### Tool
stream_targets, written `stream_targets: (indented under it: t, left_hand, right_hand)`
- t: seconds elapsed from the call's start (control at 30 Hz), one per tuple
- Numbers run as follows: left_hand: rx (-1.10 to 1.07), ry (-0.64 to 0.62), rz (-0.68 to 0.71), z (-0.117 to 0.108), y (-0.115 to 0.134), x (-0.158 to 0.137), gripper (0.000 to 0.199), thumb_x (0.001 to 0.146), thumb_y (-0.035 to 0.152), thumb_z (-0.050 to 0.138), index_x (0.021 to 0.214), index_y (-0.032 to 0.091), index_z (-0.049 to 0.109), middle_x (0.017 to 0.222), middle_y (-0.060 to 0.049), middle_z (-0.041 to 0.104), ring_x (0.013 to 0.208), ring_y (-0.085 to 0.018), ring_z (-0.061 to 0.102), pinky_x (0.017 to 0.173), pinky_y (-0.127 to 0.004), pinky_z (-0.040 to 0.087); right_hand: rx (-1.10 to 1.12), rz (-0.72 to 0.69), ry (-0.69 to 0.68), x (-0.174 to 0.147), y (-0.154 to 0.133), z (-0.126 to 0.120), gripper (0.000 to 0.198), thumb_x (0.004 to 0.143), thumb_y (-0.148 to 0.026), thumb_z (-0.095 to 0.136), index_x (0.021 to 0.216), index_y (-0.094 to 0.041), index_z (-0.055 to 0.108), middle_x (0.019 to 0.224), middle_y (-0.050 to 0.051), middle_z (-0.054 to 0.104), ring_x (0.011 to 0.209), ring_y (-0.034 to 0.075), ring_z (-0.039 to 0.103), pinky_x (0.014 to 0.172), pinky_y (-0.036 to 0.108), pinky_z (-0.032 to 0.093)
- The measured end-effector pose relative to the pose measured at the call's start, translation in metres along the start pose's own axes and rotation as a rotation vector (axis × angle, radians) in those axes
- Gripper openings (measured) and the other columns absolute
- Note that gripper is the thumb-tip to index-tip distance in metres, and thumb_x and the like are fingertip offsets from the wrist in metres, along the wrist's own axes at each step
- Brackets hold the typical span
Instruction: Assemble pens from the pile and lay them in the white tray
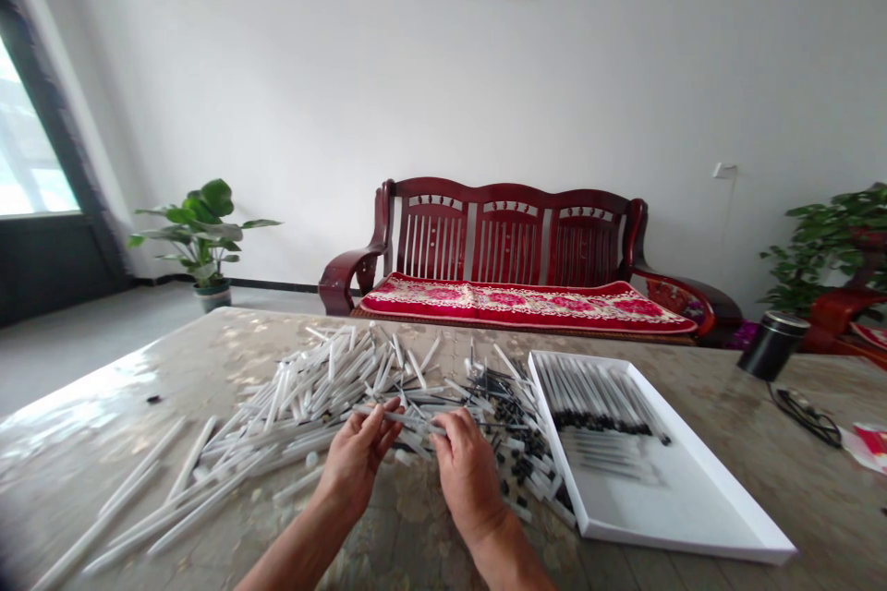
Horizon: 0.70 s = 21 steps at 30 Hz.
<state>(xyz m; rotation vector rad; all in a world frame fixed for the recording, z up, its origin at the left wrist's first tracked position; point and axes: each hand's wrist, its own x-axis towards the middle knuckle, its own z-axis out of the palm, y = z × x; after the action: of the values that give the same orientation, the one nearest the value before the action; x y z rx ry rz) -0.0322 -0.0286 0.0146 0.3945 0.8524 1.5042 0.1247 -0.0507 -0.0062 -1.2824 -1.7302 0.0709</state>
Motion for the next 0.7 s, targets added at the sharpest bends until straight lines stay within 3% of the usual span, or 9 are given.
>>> stream_targets:
  t: [0.17,0.47,0.6,0.7]
  left_hand:
    - [0.005,-0.031,-0.005,0.0,-0.004,-0.002,0.018,0.075,0.012,0.076,0.073,0.015,0.059,0.086,-0.007,0.076,0.073,-0.013,0.072,0.067,-0.022,0.059]
    - [0.025,-0.093,0.018,-0.003,-0.009,-0.007,0.042,0.055,0.031,0.09,0.078,0.017,0.057,0.086,-0.006,0.076,0.077,-0.017,0.073,0.07,-0.026,0.059]
    - [0.063,-0.13,0.051,-0.002,-0.008,-0.012,0.046,0.054,0.036,0.09,0.08,0.018,0.057,0.085,-0.005,0.076,0.08,-0.019,0.073,0.072,-0.027,0.058]
    - [0.098,-0.168,0.083,-0.001,-0.006,-0.013,0.045,0.057,0.039,0.088,0.082,0.018,0.056,0.087,-0.006,0.076,0.083,-0.02,0.073,0.072,-0.028,0.058]
  right_hand:
    - [-0.025,-0.038,-0.013,0.0,0.0,-0.001,0.021,0.087,-0.008,0.052,0.096,-0.023,0.064,0.094,0.005,0.068,0.09,0.02,0.066,0.081,0.03,0.052]
    - [-0.074,-0.09,-0.013,-0.002,-0.001,-0.004,0.022,0.086,-0.007,0.054,0.097,-0.023,0.066,0.094,0.006,0.068,0.089,0.02,0.067,0.08,0.029,0.053]
    - [0.063,0.021,-0.029,0.002,-0.006,-0.01,0.017,0.084,-0.012,0.057,0.09,-0.022,0.069,0.09,0.006,0.071,0.087,0.02,0.068,0.079,0.03,0.054]
    - [0.268,0.232,-0.107,0.007,-0.01,-0.013,0.01,0.081,-0.022,0.061,0.084,-0.021,0.07,0.08,0.005,0.071,0.075,0.02,0.068,0.07,0.03,0.054]
